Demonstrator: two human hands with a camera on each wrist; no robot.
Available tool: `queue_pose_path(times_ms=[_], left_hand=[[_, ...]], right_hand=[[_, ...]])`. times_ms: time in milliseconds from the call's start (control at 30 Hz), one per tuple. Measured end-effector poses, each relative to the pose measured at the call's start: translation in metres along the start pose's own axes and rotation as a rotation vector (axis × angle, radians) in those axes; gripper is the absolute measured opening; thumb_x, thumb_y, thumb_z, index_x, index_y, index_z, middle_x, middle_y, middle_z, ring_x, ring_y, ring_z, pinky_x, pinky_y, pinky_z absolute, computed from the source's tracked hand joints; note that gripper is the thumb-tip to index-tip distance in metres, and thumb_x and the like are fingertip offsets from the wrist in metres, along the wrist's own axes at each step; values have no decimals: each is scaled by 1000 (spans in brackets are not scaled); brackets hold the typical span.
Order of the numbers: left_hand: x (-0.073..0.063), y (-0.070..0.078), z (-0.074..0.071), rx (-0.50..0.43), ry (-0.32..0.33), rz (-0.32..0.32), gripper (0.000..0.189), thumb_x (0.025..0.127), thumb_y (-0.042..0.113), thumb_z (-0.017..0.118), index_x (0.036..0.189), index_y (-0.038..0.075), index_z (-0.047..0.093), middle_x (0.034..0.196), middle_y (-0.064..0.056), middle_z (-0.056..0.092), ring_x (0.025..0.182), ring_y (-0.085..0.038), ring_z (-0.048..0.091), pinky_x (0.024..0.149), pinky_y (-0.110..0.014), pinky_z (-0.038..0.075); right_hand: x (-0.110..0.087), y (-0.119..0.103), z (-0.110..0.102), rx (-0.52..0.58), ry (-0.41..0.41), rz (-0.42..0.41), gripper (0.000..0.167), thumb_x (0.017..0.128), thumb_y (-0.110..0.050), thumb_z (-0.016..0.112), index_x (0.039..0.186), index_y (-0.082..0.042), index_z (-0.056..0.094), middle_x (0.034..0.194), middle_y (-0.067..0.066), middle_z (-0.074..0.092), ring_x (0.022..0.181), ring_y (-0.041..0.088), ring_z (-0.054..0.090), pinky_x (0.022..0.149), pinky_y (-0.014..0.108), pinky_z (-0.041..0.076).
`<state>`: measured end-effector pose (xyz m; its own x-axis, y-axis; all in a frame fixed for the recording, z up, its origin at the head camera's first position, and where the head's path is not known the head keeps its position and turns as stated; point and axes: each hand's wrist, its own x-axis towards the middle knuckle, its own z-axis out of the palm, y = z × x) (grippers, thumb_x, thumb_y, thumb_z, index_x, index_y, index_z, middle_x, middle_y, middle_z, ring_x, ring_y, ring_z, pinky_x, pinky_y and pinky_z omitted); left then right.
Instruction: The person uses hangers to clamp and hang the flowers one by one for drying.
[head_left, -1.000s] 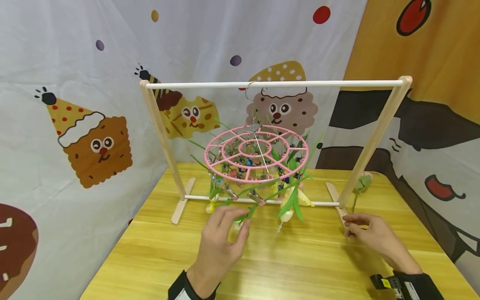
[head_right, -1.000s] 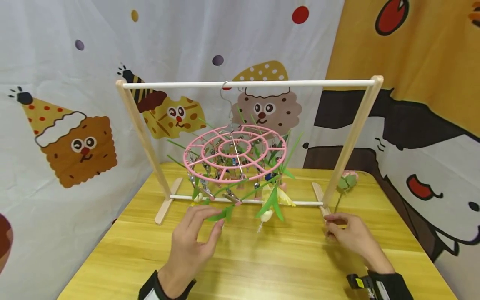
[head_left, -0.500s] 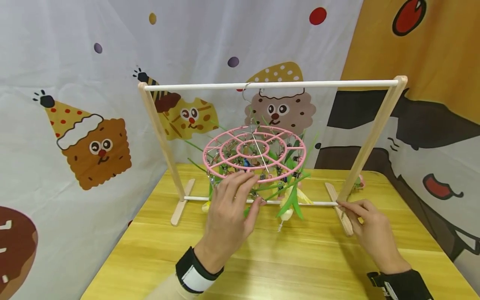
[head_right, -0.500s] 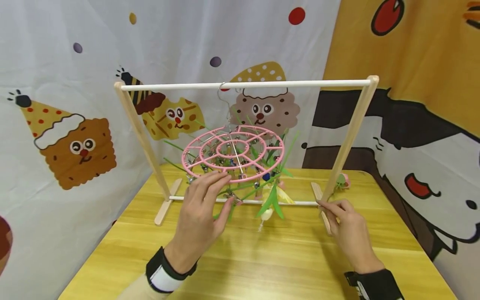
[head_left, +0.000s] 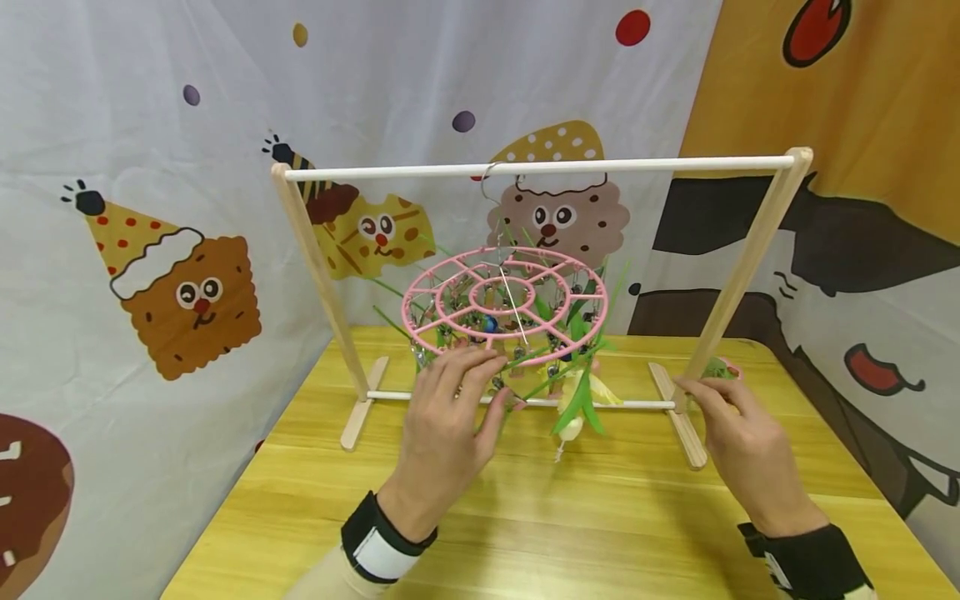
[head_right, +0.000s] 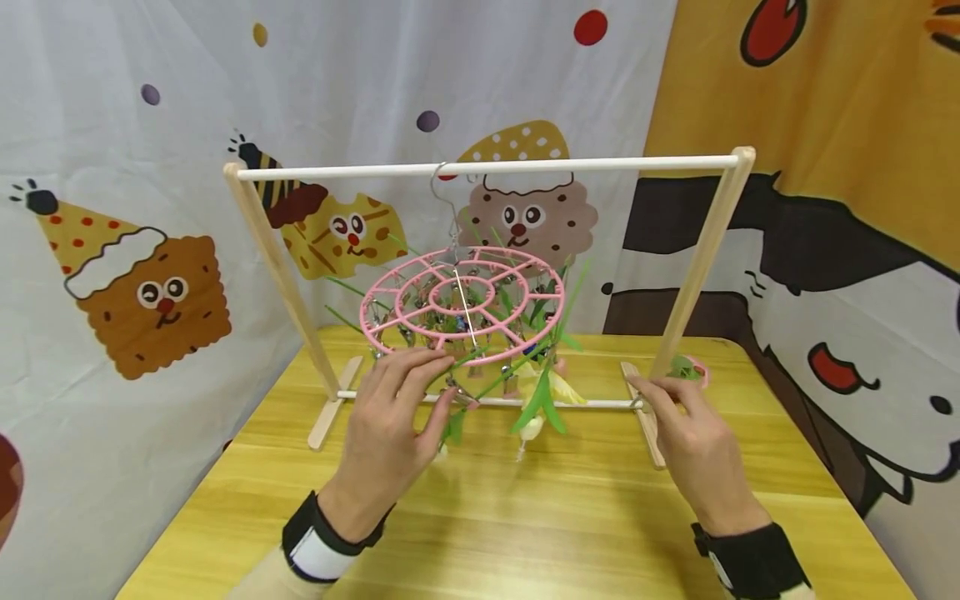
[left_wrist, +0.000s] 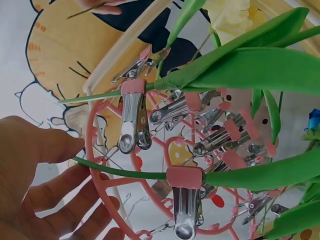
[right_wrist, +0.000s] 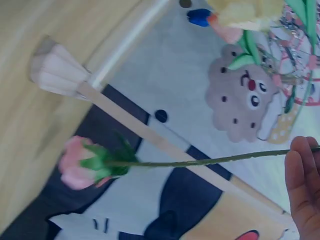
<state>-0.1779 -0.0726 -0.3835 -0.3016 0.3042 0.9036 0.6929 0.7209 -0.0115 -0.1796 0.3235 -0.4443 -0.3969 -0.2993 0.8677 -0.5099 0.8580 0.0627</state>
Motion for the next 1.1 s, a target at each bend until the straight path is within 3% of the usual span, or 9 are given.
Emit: queue_pose_path(times_ms=[100, 200, 267, 533, 700, 767, 933, 1033, 1100], left_hand=[[-3, -2, -2, -5, -14, -24, 42, 100, 14, 93, 138, 5, 78, 138, -15, 79, 132, -35, 75, 113, -50, 66], [-5, -4, -3, -14, -14, -41, 42, 101, 13, 93, 138, 4, 77, 138, -15, 79, 133, -35, 74, 115, -50, 65], [-7, -5, -4, -17, -5, -45, 43, 100, 12, 93, 139, 3, 77, 139, -16, 79, 134, -36, 75, 116, -51, 65], [-19, -6, -10, -79, 82, -89, 61, 94, 4, 94, 149, -3, 69, 150, -22, 72, 137, -40, 71, 118, -46, 62], [-33, -2, -11, -120, 176, -84, 32, 111, 11, 79, 139, -3, 74, 133, -21, 74, 119, -37, 72, 101, -39, 64], [-38, 1, -10, -138, 181, -75, 24, 115, 15, 74, 131, -2, 76, 123, -18, 75, 110, -33, 74, 93, -36, 67], [-46, 14, 0, -219, 68, -84, 18, 105, 3, 85, 121, 0, 80, 112, -13, 81, 99, -25, 84, 87, -27, 73], [-45, 21, 6, -214, -19, -130, 30, 96, 0, 94, 123, -2, 82, 114, -17, 87, 102, -27, 89, 89, -27, 73], [-43, 25, 9, -202, -64, -169, 33, 96, 2, 95, 125, -4, 81, 117, -20, 88, 104, -30, 90, 90, -29, 73]], right_hand=[[9, -4, -4, -18, 42, -30, 44, 127, -14, 41, 137, -6, 83, 107, 24, 76, 90, 39, 77, 100, 23, 64], [18, -9, -9, -35, 51, -46, 45, 129, -21, 41, 136, -7, 84, 103, 23, 74, 84, 35, 74, 71, 43, 59], [24, -13, -13, -33, 49, -47, 45, 129, -26, 43, 136, -8, 84, 101, 23, 73, 81, 34, 75, 68, 44, 60], [51, -28, -21, -20, 111, -63, 43, 127, -30, 53, 130, -4, 86, 95, 24, 71, 79, 35, 71, 68, 41, 56], [65, -34, -25, 23, 171, -37, 49, 124, -33, 58, 120, 7, 85, 95, 28, 71, 83, 39, 69, 74, 35, 52], [69, -36, -28, 56, 179, -15, 51, 123, -36, 60, 119, 9, 85, 97, 27, 74, 82, 37, 69, 76, 24, 51], [78, -41, -33, 176, 183, 62, 52, 121, -38, 65, 121, 9, 86, 105, 25, 81, 87, 16, 71, 88, -1, 46], [83, -46, -34, 254, 182, 100, 33, 117, -23, 73, 122, 7, 86, 110, 23, 84, 95, 0, 68, 90, -2, 45], [86, -50, -34, 301, 186, 114, 19, 111, -9, 79, 122, 5, 87, 113, 22, 86, 97, -7, 64, 87, 1, 45]])
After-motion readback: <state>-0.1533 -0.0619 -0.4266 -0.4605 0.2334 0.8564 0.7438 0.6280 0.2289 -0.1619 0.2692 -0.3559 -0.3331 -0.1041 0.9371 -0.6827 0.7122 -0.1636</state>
